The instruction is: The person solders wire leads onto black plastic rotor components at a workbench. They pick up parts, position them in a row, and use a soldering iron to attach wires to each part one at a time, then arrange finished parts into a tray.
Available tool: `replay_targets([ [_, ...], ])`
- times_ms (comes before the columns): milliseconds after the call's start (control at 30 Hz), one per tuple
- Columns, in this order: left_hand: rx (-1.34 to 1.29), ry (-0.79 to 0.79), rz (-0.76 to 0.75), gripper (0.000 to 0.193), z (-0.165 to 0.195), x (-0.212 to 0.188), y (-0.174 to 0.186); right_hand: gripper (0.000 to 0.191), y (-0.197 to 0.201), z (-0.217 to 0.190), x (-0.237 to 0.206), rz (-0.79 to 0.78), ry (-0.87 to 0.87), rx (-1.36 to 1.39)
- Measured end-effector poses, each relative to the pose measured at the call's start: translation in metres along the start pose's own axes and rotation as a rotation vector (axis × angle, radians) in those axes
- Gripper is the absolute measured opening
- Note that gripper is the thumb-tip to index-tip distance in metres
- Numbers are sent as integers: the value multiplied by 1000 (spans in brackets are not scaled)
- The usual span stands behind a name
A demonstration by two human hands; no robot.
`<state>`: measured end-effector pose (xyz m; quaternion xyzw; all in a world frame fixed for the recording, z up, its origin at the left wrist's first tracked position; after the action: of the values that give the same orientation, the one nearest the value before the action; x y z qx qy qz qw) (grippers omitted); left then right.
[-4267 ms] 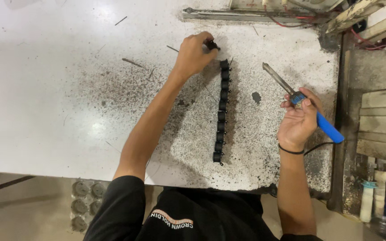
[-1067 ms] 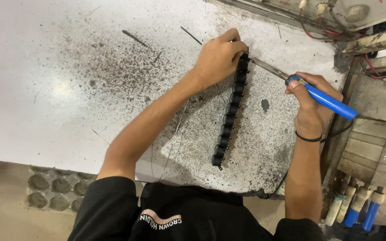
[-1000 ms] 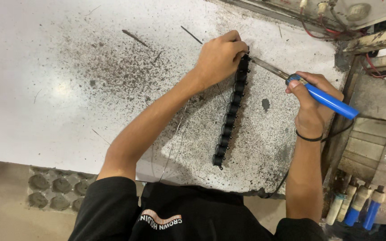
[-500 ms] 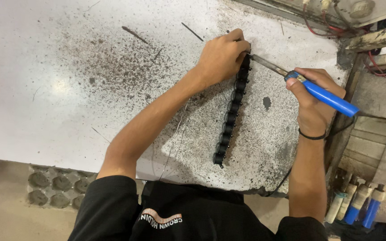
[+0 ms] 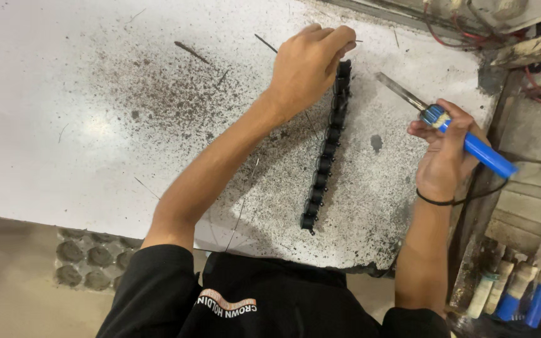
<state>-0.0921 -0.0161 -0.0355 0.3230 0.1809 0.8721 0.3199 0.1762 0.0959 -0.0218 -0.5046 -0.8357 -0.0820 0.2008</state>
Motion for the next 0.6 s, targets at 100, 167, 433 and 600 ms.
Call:
replay_targets([
  [100,64,-85,-1,12,1,1,-10,73,13,33,-17,58,-84,147],
  [167,46,-45,-107,17,-6,4,-21,76,17,48,-23,48,-149,227],
  [433,35,57,-383,18,-22,3,-45,36,7,60,-31,118,-191,338],
  [600,-7,-99,-144,20,-10,-3,-29,34,3,68,-31,138,-265,426],
])
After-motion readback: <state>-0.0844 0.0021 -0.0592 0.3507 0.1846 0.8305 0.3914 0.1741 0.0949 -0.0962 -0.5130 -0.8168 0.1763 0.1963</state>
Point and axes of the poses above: each hand's wrist, its own x-axis towards the middle knuckle, its own y-axis out of the back of the hand, z = x × y, the point moved 5 cm from there along x, towards the middle knuckle, and after that the axes turned 14 degrees about y, right-handed, at the moved point
